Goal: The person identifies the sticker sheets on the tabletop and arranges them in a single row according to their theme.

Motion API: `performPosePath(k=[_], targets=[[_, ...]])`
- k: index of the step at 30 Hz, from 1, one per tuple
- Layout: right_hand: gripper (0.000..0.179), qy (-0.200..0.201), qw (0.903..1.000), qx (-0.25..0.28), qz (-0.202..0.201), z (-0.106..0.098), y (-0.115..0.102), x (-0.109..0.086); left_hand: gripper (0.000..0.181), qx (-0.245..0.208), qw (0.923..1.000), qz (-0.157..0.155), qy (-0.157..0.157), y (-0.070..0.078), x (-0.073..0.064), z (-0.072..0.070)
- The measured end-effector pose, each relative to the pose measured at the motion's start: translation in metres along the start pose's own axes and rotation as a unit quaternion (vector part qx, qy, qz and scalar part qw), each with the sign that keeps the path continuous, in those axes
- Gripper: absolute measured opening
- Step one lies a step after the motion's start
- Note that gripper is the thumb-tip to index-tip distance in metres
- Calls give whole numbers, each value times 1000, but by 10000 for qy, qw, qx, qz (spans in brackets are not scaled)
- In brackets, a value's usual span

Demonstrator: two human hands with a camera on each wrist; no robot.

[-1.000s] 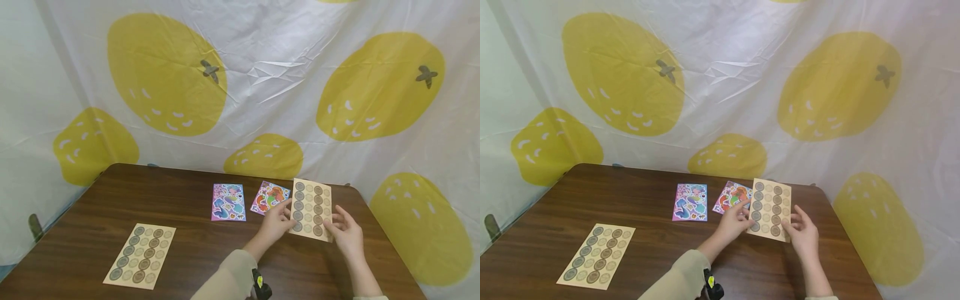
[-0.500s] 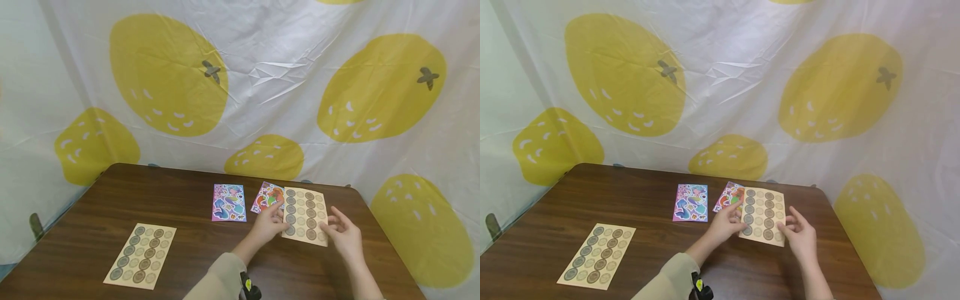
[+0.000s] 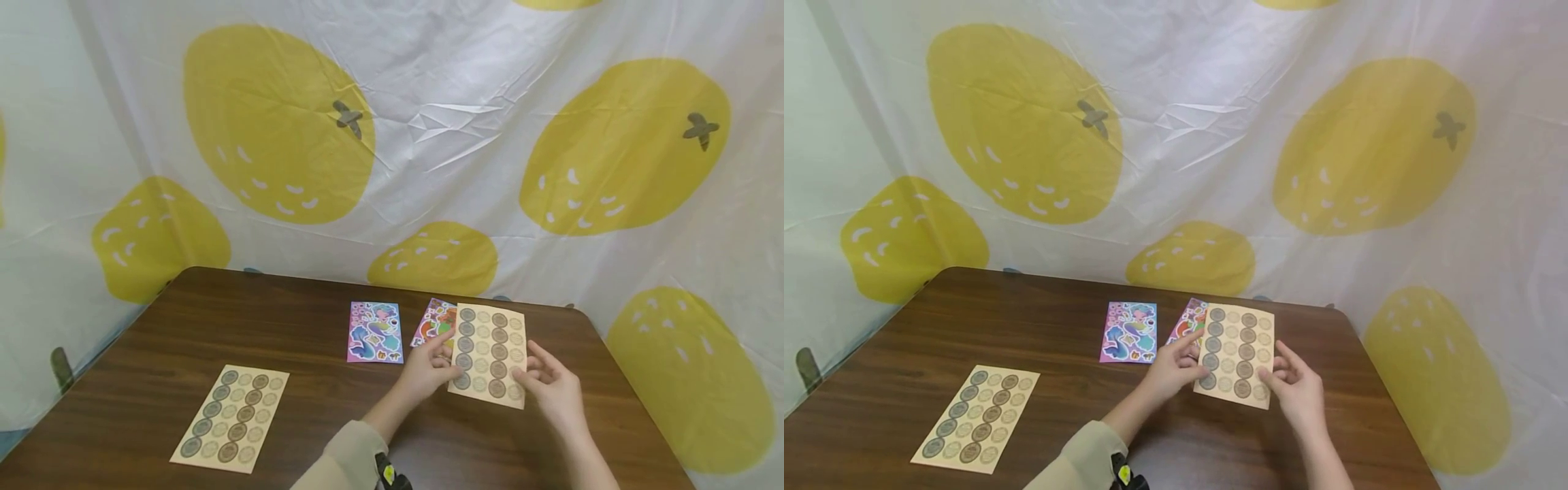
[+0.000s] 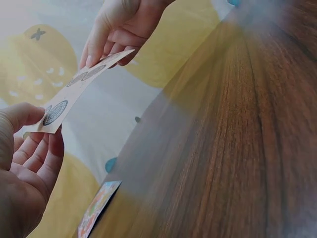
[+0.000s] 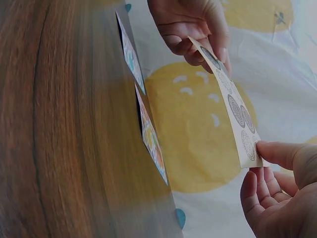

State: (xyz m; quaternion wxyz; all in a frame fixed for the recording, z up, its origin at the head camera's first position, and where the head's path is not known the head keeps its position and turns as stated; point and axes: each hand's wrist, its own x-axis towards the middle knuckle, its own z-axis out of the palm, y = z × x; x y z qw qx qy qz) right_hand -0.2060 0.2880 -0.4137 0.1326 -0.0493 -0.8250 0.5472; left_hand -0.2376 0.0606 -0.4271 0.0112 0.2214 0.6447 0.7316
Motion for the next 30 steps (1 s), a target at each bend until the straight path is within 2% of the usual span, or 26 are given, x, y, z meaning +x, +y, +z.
performPosePath(k=[4, 10, 18, 24, 30], targets=[[65, -136, 9999, 41, -64, 4, -3, -4, 61, -184, 9998, 59, 62, -4, -2, -5], [66, -317, 9992, 117, -215, 11, -11, -9, 61, -493, 9986, -107, 168, -20, 1, -15], [68, -451, 9986, 19, -284, 18, -12, -14, 66, -571, 9980, -251, 55, -17, -6, -26], [71, -647, 9970, 278, -326, 26, -16, -20, 66, -609, 9976, -341, 40, -16, -15, -36], [73, -792, 9951, 473, -345, 35, -15, -23, 67, -510, 9977, -445, 27, -10, -25, -45]])
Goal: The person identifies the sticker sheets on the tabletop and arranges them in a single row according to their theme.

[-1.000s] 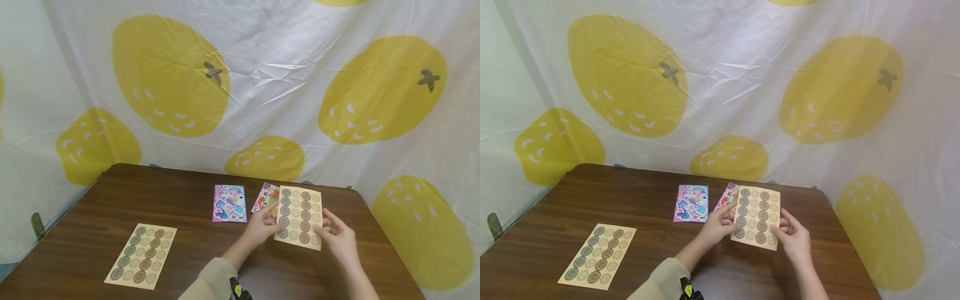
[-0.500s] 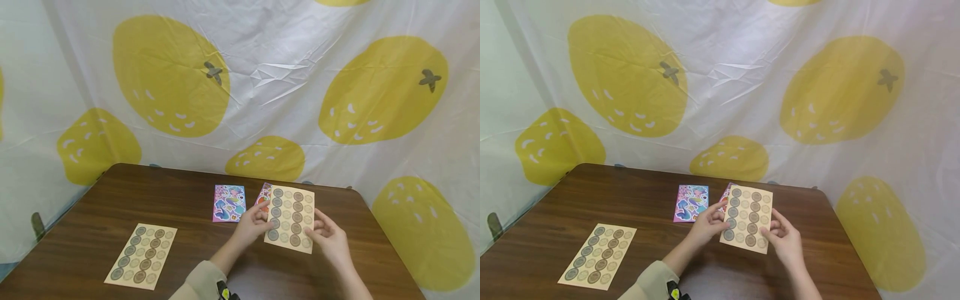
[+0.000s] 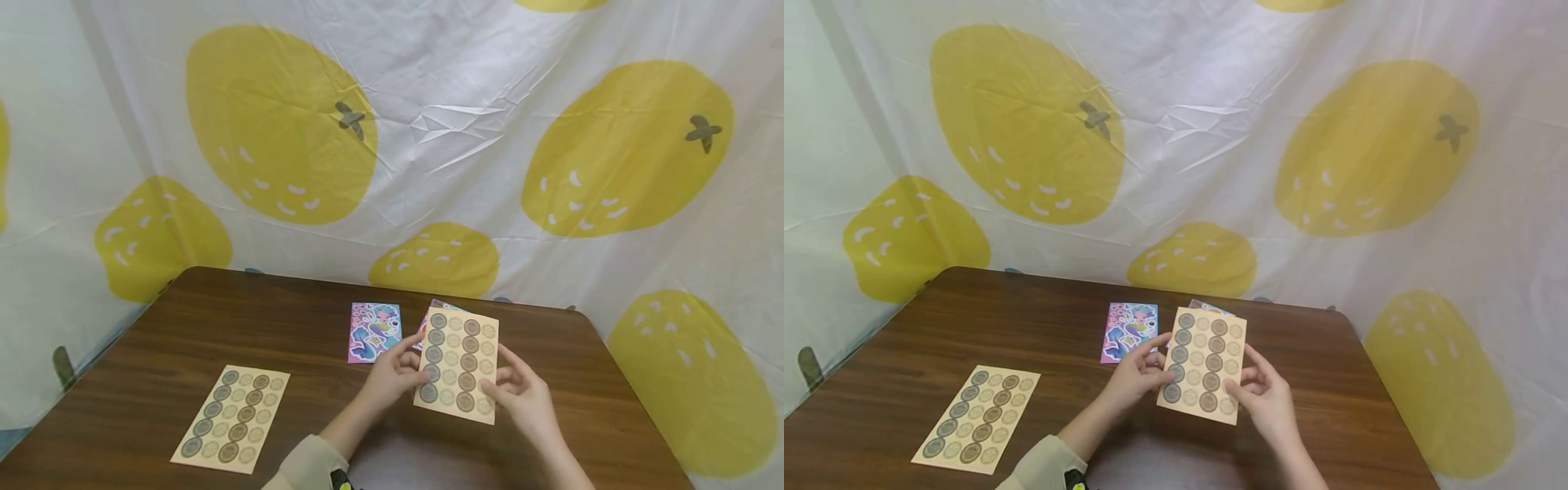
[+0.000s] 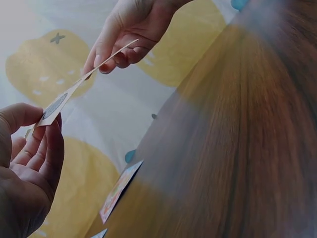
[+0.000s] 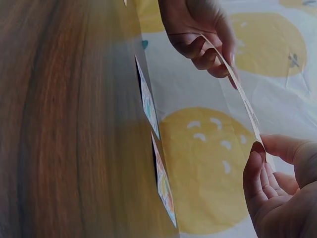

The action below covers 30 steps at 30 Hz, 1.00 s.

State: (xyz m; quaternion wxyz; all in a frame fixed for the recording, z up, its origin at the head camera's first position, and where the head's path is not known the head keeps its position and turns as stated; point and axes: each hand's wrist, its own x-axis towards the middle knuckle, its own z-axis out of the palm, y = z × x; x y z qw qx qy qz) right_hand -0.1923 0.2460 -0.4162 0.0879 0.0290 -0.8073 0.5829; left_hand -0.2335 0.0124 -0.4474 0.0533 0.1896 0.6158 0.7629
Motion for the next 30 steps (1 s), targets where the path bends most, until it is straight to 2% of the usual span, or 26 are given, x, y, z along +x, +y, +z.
performPosePath(k=[9, 17, 30], targets=[[74, -165, 9994, 300, -110, 15, -2, -2, 69, -250, 9996, -160, 20, 8, -11, -13], [80, -488, 9958, 779, 26, 29, -4, -4, 65, -38, 9996, -214, 206, 10, -21, -28], [85, -726, 9936, 860, 86, 52, -3, -10, 64, 443, 9985, 10, 329, 13, -38, -50]])
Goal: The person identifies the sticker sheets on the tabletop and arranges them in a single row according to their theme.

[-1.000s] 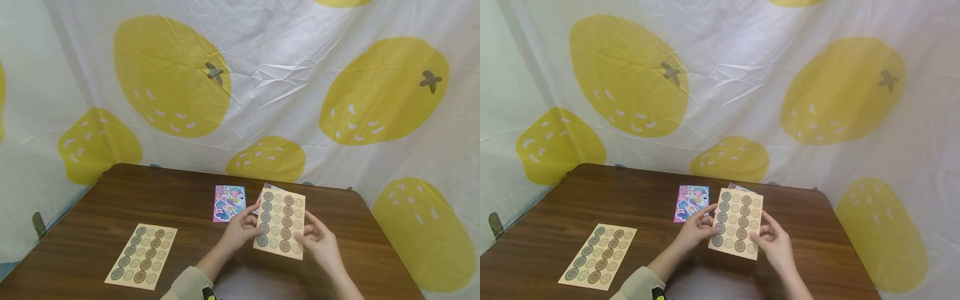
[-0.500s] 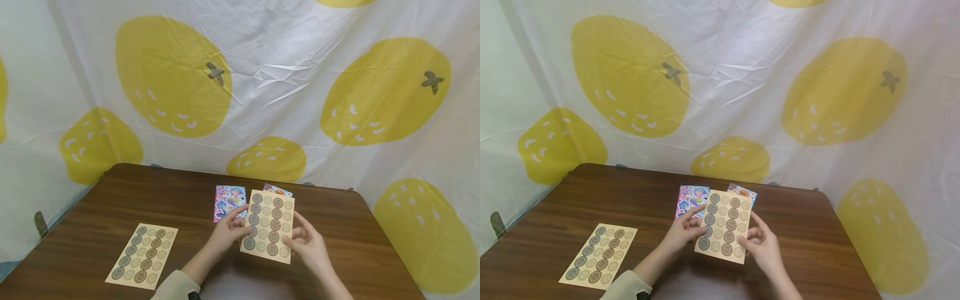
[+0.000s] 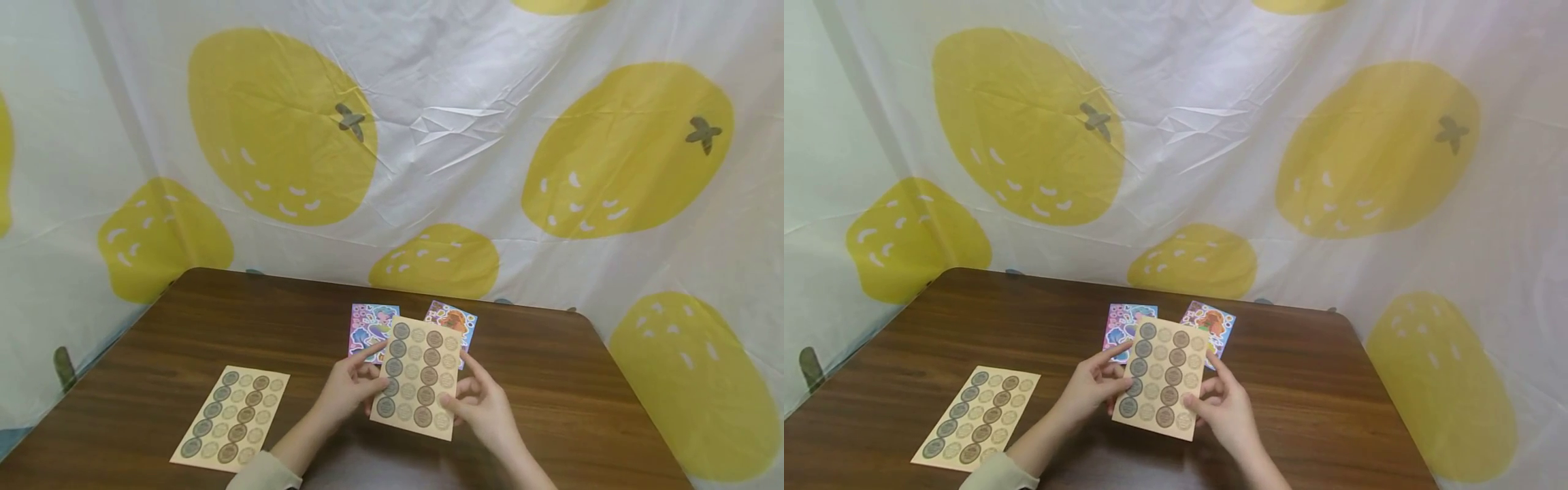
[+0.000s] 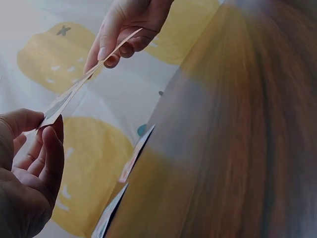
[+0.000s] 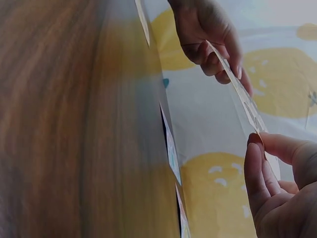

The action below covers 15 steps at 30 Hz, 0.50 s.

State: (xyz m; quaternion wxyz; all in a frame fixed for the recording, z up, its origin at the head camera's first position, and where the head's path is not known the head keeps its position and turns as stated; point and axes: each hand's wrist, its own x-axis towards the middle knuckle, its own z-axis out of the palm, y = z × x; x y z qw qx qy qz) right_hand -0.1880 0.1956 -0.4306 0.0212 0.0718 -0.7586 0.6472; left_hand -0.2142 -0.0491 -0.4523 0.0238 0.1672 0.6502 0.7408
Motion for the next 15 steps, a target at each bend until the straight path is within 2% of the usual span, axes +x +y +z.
performPosePath(k=[5, 12, 15], targets=[[84, -58, 10000, 6, 43, 10, 0, -3, 65, 183, 9998, 18, 76, 1, -7, -9], [83, -244, 9996, 20, -163, 24, 3, -2, 66, 291, 9994, -19, 192, -1, -15, -22], [83, -301, 9995, -14, -126, 30, 3, -2, 65, 414, 9988, -68, 266, -1, -19, -27]])
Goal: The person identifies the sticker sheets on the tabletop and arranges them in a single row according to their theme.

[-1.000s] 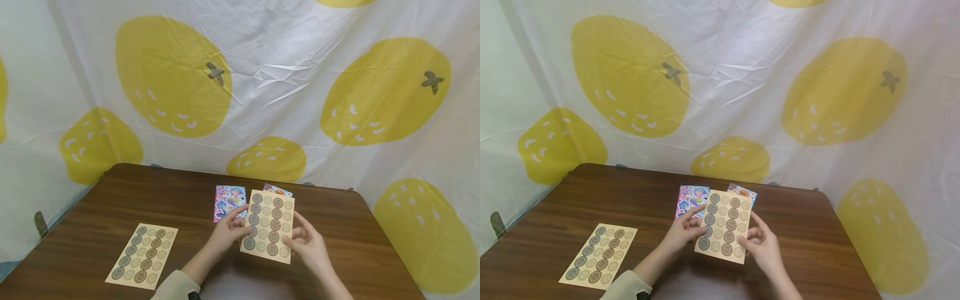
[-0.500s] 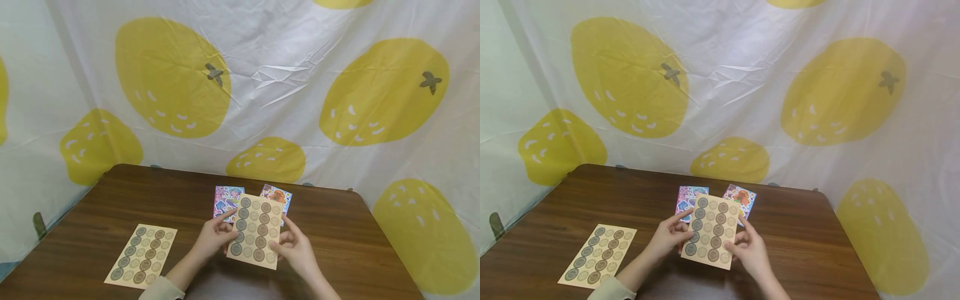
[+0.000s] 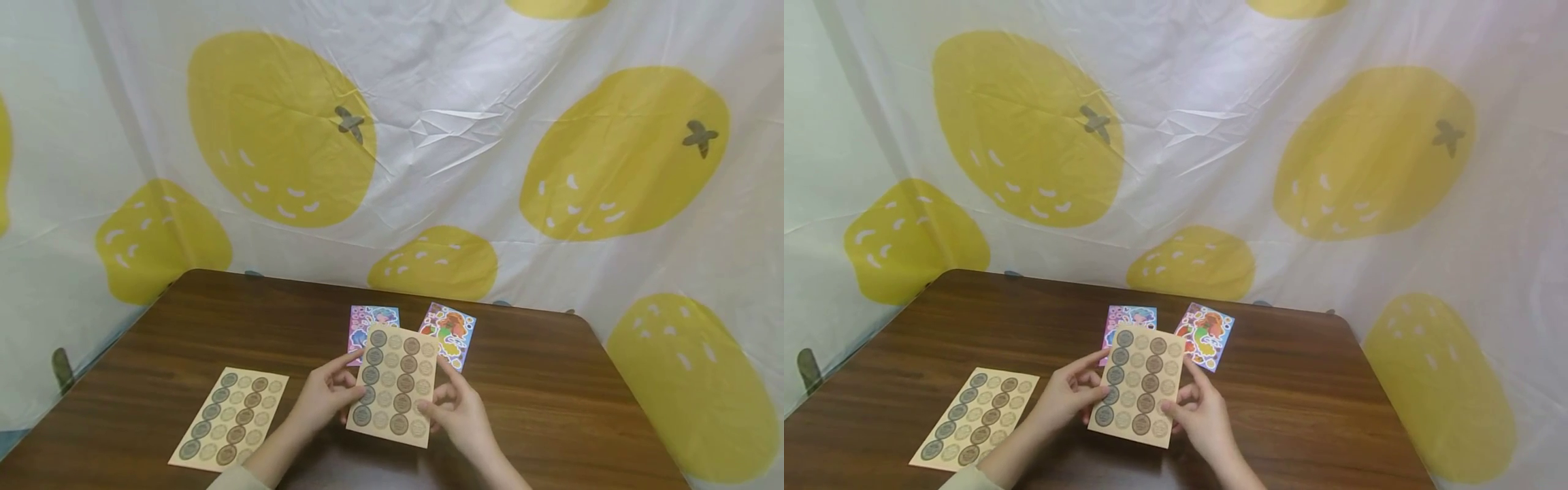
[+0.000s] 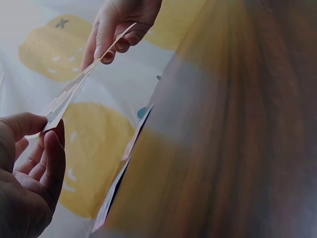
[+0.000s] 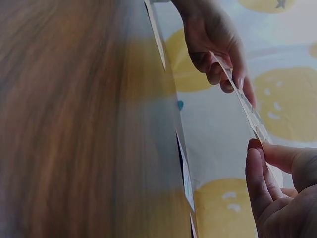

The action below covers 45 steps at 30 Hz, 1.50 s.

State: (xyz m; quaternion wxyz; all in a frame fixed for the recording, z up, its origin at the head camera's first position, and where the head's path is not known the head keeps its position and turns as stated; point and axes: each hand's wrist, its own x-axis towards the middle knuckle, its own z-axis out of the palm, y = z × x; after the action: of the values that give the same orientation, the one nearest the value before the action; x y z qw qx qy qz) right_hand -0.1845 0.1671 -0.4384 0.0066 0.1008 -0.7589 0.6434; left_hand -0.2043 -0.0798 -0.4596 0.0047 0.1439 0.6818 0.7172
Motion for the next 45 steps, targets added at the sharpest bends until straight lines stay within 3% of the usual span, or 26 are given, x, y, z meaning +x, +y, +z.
performPosePath(k=[10, 21, 33, 45], targets=[[83, -310, 9995, -105, 36, 17, -1, -1, 67, 537, 9982, -217, 135, 1, -15, -17], [84, -570, 9980, -250, 50, 37, 15, 0, 67, 779, 9963, -352, 60, 0, -29, -34], [79, -667, 9964, -519, -51, 54, 17, -1, 68, 1132, 9922, -521, 80, -2, -40, -49], [74, -791, 9964, -158, 251, 68, 23, -1, 66, 1380, 9881, -682, 35, -5, -50, -60]])
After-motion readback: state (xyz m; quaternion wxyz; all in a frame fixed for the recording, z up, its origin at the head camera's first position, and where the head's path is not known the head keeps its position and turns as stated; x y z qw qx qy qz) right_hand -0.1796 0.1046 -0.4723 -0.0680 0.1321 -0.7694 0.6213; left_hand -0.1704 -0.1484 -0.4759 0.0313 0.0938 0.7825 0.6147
